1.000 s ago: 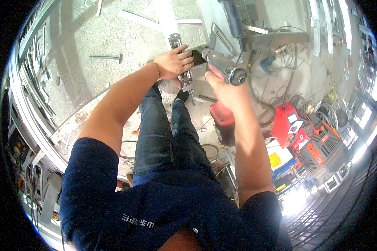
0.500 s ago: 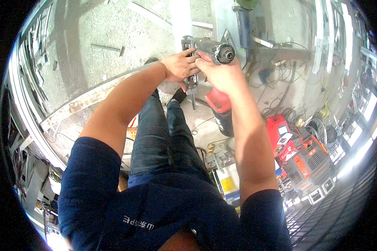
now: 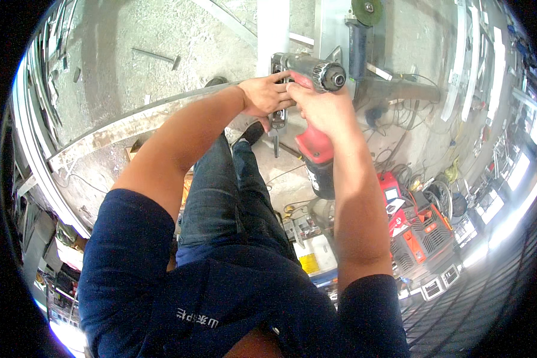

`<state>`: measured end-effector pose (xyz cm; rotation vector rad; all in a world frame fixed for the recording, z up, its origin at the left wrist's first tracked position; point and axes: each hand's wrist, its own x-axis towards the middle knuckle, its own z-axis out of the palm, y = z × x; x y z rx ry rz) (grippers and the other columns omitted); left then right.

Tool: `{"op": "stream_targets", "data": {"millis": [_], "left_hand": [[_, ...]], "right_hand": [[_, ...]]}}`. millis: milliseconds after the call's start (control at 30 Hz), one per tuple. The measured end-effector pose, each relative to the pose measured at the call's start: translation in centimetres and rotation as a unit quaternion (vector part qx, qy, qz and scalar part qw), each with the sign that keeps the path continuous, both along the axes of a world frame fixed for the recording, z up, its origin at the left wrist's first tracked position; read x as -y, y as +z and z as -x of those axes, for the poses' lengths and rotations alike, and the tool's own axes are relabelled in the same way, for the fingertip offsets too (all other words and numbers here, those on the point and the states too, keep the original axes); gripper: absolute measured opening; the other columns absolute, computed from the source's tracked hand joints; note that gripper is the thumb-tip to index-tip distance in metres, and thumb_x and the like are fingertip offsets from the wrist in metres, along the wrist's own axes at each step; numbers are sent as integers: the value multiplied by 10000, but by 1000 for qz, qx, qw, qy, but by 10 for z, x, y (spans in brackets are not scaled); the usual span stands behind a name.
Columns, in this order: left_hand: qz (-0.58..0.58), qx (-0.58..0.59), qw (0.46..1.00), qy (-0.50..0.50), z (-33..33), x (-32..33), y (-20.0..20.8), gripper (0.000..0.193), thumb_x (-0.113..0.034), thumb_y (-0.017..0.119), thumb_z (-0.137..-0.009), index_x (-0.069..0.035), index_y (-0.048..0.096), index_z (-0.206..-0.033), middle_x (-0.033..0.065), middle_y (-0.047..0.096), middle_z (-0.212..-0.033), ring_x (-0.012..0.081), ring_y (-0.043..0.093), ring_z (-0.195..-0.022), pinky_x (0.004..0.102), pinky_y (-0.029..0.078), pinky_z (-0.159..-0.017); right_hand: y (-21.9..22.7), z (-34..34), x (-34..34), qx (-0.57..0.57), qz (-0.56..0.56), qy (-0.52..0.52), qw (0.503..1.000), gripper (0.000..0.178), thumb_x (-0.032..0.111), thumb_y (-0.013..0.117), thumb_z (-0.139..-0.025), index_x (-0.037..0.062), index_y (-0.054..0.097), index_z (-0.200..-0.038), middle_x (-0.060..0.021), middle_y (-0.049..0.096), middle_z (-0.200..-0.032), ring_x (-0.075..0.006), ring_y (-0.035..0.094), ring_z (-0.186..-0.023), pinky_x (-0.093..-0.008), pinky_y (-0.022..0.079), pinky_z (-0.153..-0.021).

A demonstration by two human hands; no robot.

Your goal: The person assembles a metal frame by positioning metal bars and using a power drill to fasten them together. They walk around the workshop to retrieve tools and materials, then return to continue drilling and aligning components.

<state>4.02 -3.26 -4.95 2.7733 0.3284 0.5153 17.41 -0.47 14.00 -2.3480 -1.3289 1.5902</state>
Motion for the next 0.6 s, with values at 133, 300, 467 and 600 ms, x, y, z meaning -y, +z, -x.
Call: {"op": "stream_targets", "data": {"millis": [133, 300, 467, 600], "left_hand": [[9, -6, 1000, -7, 1, -1, -1, 878, -725, 671, -571, -54, 625, -1135, 66, 592, -1134, 236, 485, -1218, 519, 184, -1188], [9, -1, 1000, -12, 1, -1, -3, 879, -722, 674, -568, -45, 623, -1126, 71, 588, -1134, 243, 489, -1204, 523, 184, -1186], [10, -4, 1000, -7, 2, 0, -3, 890, -724, 669, -575, -36, 622, -1137, 66, 588, -1150, 252, 475, -1238, 532, 170, -1191], [16, -33, 999, -17, 4, -1, 3, 910, -721, 671, -577, -30, 615, -1167, 60, 584, -1203, 257, 453, -1282, 534, 156, -1198]], "right_hand": [[7, 4, -3, 26, 36, 9, 999, 329, 271, 718, -858, -6, 717, -1034, -38, 667, -735, -88, 594, -628, -255, 494, -592], [-1, 1, 2, -25, -5, -33, 999, 265, 206, 718, -858, -25, 665, -976, -35, 624, -714, -84, 542, -569, -270, 451, -502], [-8, 2, -4, 20, 46, -6, 999, 298, 205, 722, -835, -31, 663, -1008, -58, 657, -761, -114, 594, -634, -294, 498, -576], [-28, 4, -6, -2, -19, 79, 997, 309, 172, 706, -814, -6, 662, -1063, -86, 699, -862, -155, 646, -789, -314, 524, -720]]}}
